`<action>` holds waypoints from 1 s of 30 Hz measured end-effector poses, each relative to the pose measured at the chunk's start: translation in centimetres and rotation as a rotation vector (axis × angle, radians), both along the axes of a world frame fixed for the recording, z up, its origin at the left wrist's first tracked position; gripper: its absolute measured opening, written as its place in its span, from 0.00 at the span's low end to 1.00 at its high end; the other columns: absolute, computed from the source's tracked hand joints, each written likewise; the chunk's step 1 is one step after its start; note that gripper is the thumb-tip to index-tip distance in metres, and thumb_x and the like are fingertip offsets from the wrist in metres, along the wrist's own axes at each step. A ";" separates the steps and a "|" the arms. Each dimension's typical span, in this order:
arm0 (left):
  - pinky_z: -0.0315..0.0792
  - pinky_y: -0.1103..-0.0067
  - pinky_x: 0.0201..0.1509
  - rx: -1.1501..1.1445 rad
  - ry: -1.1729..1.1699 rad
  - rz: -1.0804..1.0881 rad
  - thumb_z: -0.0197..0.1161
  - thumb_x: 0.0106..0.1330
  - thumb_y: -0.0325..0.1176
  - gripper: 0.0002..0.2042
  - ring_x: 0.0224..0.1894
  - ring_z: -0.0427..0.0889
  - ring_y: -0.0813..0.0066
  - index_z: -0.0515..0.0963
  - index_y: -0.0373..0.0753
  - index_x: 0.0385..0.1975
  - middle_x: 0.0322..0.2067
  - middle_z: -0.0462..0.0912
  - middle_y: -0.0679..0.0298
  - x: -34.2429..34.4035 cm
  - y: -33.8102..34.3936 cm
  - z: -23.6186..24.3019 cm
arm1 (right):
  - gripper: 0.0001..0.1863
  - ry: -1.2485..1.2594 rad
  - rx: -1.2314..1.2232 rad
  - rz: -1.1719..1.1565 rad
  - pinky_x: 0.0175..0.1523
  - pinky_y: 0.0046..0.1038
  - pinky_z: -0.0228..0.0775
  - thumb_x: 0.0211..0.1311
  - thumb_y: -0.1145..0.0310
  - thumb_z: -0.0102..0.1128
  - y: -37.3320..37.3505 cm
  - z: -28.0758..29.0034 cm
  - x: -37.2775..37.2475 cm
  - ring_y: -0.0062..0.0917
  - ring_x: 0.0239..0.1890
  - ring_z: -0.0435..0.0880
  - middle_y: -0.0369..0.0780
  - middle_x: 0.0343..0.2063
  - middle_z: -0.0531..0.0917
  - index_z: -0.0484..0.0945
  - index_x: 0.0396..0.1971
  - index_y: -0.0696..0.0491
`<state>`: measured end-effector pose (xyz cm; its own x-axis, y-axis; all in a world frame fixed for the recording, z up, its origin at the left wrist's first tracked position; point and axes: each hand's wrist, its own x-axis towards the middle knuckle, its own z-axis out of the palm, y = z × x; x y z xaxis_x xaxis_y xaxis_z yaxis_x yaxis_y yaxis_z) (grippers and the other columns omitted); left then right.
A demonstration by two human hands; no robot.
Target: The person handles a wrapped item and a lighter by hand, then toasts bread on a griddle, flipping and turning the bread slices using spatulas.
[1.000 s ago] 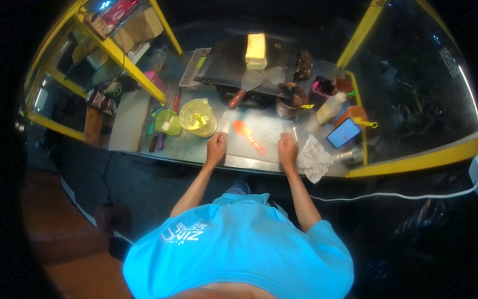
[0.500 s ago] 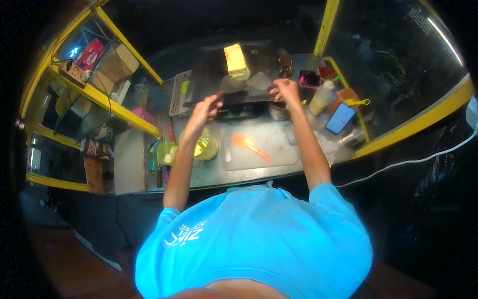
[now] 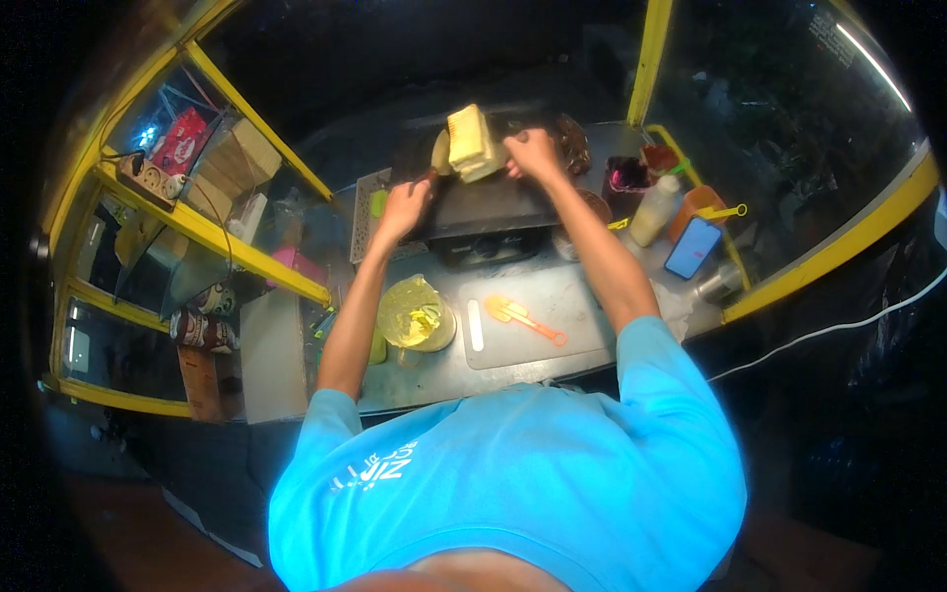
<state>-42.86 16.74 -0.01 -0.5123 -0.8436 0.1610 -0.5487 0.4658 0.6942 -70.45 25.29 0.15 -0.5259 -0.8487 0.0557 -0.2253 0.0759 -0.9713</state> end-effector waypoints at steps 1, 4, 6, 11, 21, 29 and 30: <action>0.73 0.67 0.43 -0.078 -0.005 0.027 0.50 0.66 0.54 0.26 0.35 0.84 0.53 0.82 0.33 0.29 0.24 0.83 0.50 0.7 -0.4 -0.1 | 0.15 0.127 -0.042 0.039 0.22 0.25 0.78 0.61 0.65 0.58 0.0 1.0 1.0 0.25 0.16 0.83 0.43 0.18 0.84 0.80 0.31 0.64; 0.73 0.68 0.41 -0.044 -0.060 0.025 0.50 0.67 0.53 0.26 0.33 0.84 0.57 0.82 0.32 0.29 0.23 0.82 0.52 3.3 -1.8 1.8 | 0.13 0.211 -0.084 0.028 0.22 0.25 0.78 0.60 0.67 0.57 2.3 2.7 1.9 0.25 0.16 0.84 0.42 0.18 0.84 0.82 0.31 0.63; 0.72 0.68 0.40 0.036 -0.084 -0.003 0.50 0.67 0.52 0.26 0.32 0.83 0.59 0.82 0.32 0.29 0.22 0.82 0.53 4.3 -2.3 2.1 | 0.14 0.108 0.006 -0.004 0.21 0.25 0.78 0.59 0.65 0.57 3.0 2.7 0.9 0.25 0.15 0.83 0.42 0.18 0.84 0.82 0.30 0.63; 0.70 0.71 0.34 -0.003 -0.075 -0.111 0.52 0.69 0.52 0.24 0.25 0.79 0.66 0.81 0.33 0.31 0.19 0.79 0.60 3.4 -2.9 1.9 | 0.15 -0.146 0.074 -0.074 0.19 0.27 0.78 0.59 0.64 0.58 0.2 -0.5 0.5 0.27 0.13 0.82 0.45 0.16 0.83 0.81 0.28 0.64; 0.69 0.73 0.32 0.042 -0.036 -0.086 0.52 0.69 0.50 0.23 0.24 0.78 0.71 0.80 0.33 0.29 0.18 0.78 0.62 6.0 -3.7 1.8 | 0.13 0.134 0.014 0.032 0.22 0.25 0.78 0.60 0.65 0.57 2.6 3.8 2.0 0.24 0.15 0.83 0.42 0.17 0.84 0.83 0.28 0.60; 0.70 0.71 0.34 -0.009 -0.043 -0.133 0.53 0.69 0.51 0.23 0.27 0.79 0.70 0.79 0.32 0.31 0.23 0.80 0.59 2.3 -4.3 0.5 | 0.15 -0.181 0.090 -0.028 0.21 0.24 0.77 0.58 0.63 0.58 -0.9 -0.8 1.8 0.28 0.16 0.85 0.46 0.19 0.84 0.82 0.33 0.62; 0.69 0.73 0.32 0.003 -0.009 -0.143 0.53 0.69 0.51 0.23 0.26 0.78 0.73 0.80 0.32 0.32 0.22 0.79 0.61 2.0 -4.4 0.5 | 0.15 -0.232 0.076 0.007 0.24 0.24 0.79 0.60 0.64 0.57 -1.6 -0.3 2.3 0.28 0.19 0.86 0.46 0.21 0.85 0.82 0.34 0.62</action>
<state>-40.90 12.34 0.52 -0.6290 -0.7620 0.1538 -0.4828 0.5380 0.6909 -68.17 23.72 -0.11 -0.5117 -0.8493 -0.1299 0.0023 0.1498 -0.9887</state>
